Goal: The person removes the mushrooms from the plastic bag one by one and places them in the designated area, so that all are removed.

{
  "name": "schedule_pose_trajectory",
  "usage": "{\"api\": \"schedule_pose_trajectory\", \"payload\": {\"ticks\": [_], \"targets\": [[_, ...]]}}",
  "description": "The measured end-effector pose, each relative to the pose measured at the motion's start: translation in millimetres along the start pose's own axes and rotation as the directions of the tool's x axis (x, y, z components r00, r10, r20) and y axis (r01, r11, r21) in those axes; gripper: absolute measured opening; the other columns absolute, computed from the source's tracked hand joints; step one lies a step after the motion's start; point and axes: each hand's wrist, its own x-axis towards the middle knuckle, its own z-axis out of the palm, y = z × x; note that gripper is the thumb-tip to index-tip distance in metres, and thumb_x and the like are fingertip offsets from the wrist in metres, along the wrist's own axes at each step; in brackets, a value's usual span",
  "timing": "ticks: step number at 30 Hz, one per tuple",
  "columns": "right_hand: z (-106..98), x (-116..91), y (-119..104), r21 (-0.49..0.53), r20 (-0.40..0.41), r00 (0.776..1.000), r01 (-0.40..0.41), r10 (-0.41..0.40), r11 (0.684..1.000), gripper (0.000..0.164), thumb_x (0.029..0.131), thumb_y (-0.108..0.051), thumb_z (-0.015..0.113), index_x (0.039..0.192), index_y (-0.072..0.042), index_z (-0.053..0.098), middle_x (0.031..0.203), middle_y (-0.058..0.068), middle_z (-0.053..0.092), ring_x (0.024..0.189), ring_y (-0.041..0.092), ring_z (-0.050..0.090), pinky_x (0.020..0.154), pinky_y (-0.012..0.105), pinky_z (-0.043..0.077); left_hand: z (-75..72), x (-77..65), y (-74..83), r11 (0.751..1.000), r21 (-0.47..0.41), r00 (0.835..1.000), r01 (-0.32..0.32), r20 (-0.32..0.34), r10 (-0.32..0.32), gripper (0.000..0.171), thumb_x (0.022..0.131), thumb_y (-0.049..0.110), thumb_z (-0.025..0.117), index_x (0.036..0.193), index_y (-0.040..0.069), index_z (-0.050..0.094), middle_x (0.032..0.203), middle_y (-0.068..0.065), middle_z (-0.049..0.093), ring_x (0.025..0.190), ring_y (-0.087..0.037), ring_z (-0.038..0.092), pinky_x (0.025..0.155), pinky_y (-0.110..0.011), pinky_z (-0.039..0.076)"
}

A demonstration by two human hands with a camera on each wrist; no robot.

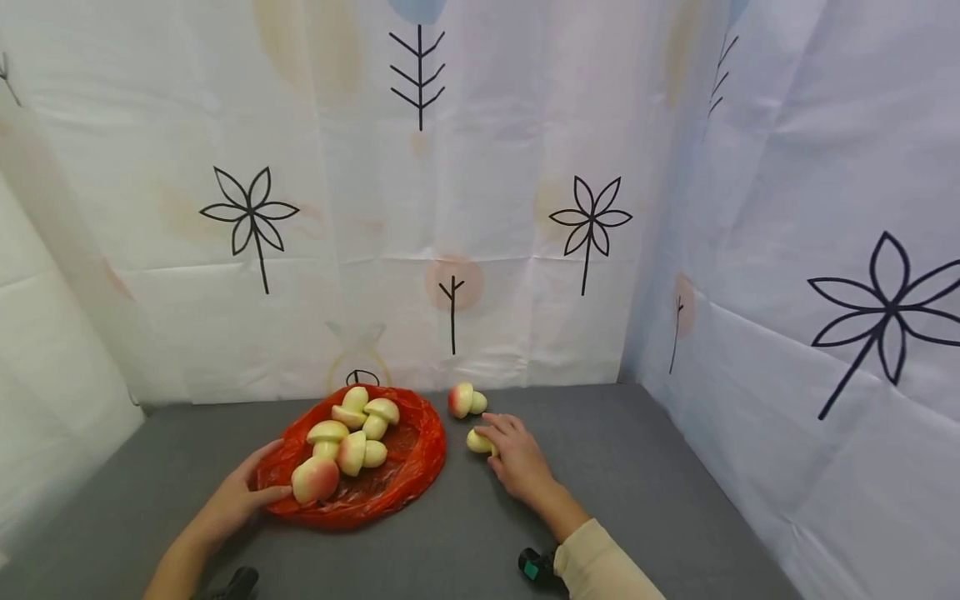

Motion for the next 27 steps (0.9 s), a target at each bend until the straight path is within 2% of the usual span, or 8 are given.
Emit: {"api": "schedule_pose_trajectory", "payload": {"ticks": [5, 10, 14, 19, 23, 27], "targets": [[-3.4, -1.9, 2.2, -0.057, 0.048, 0.998, 0.037, -0.034, 0.998, 0.052, 0.074, 0.003, 0.081, 0.121, -0.012, 0.066, 0.138, 0.009, 0.053, 0.128, 0.035, 0.044, 0.093, 0.055, 0.044, 0.6, 0.2, -0.2, 1.000, 0.028, 1.000, 0.005, -0.007, -0.005, 0.090, 0.086, 0.029, 0.074, 0.154, 0.009, 0.019, 0.154, -0.027, 0.017, 0.138, -0.047, 0.020, 0.108, -0.064, 0.020], [-9.7, -1.8, 4.3, -0.056, 0.119, 0.993, 0.023, -0.016, 0.998, 0.050, 0.078, 0.006, 0.077, 0.123, -0.012, 0.066, 0.144, 0.009, 0.049, 0.133, 0.035, 0.040, 0.086, 0.063, 0.045, 1.0, 0.4, 0.0, 1.000, 0.029, 1.000, 0.012, -0.014, -0.012, 0.090, 0.085, 0.030, 0.075, 0.154, 0.010, 0.020, 0.154, -0.027, 0.017, 0.138, -0.047, 0.020, 0.107, -0.064, 0.020], [-10.7, -1.0, 11.1, 0.021, 0.149, 0.989, -0.021, 0.018, 1.000, 0.041, 0.083, 0.003, 0.073, 0.121, -0.009, 0.066, 0.148, 0.012, 0.043, 0.138, 0.037, 0.032, 0.095, 0.062, 0.040, 1.0, 0.7, 0.2, 0.999, 0.037, 1.000, 0.009, -0.018, -0.009, 0.090, 0.085, 0.031, 0.075, 0.154, 0.010, 0.021, 0.154, -0.026, 0.018, 0.138, -0.047, 0.021, 0.107, -0.064, 0.021], [-8.4, 1.6, 18.1, 0.138, 0.163, 0.985, -0.087, 0.064, 0.987, 0.025, 0.087, -0.012, 0.073, 0.111, -0.007, 0.066, 0.151, 0.018, 0.037, 0.142, 0.042, 0.022, 0.105, 0.060, 0.030, 0.7, -0.2, 0.2, 0.999, 0.034, 1.000, -0.003, -0.020, 0.004, 0.088, 0.085, 0.030, 0.075, 0.153, 0.010, 0.022, 0.154, -0.027, 0.019, 0.138, -0.046, 0.021, 0.108, -0.064, 0.020], [-5.7, 6.1, 19.4, 0.144, 0.149, 0.986, -0.091, 0.069, 0.985, 0.025, 0.083, -0.017, 0.078, 0.102, -0.009, 0.064, 0.144, 0.021, 0.043, 0.138, 0.046, 0.026, 0.105, 0.061, 0.029, 0.6, -0.8, 0.1, 0.999, 0.032, 1.000, -0.009, -0.024, 0.010, 0.088, 0.086, 0.030, 0.074, 0.153, 0.010, 0.022, 0.154, -0.027, 0.020, 0.138, -0.046, 0.021, 0.108, -0.063, 0.021], [-2.4, 11.1, 22.3, 0.130, 0.107, 0.993, -0.071, 0.057, 0.989, 0.028, 0.078, -0.014, 0.082, 0.094, -0.009, 0.060, 0.133, 0.023, 0.051, 0.129, 0.049, 0.036, 0.101, 0.062, 0.033, 1.3, -1.0, 0.8, 0.999, 0.031, 1.000, -0.007, -0.021, 0.007, 0.088, 0.086, 0.030, 0.074, 0.153, 0.010, 0.022, 0.154, -0.026, 0.019, 0.138, -0.046, 0.021, 0.108, -0.063, 0.021]]}}
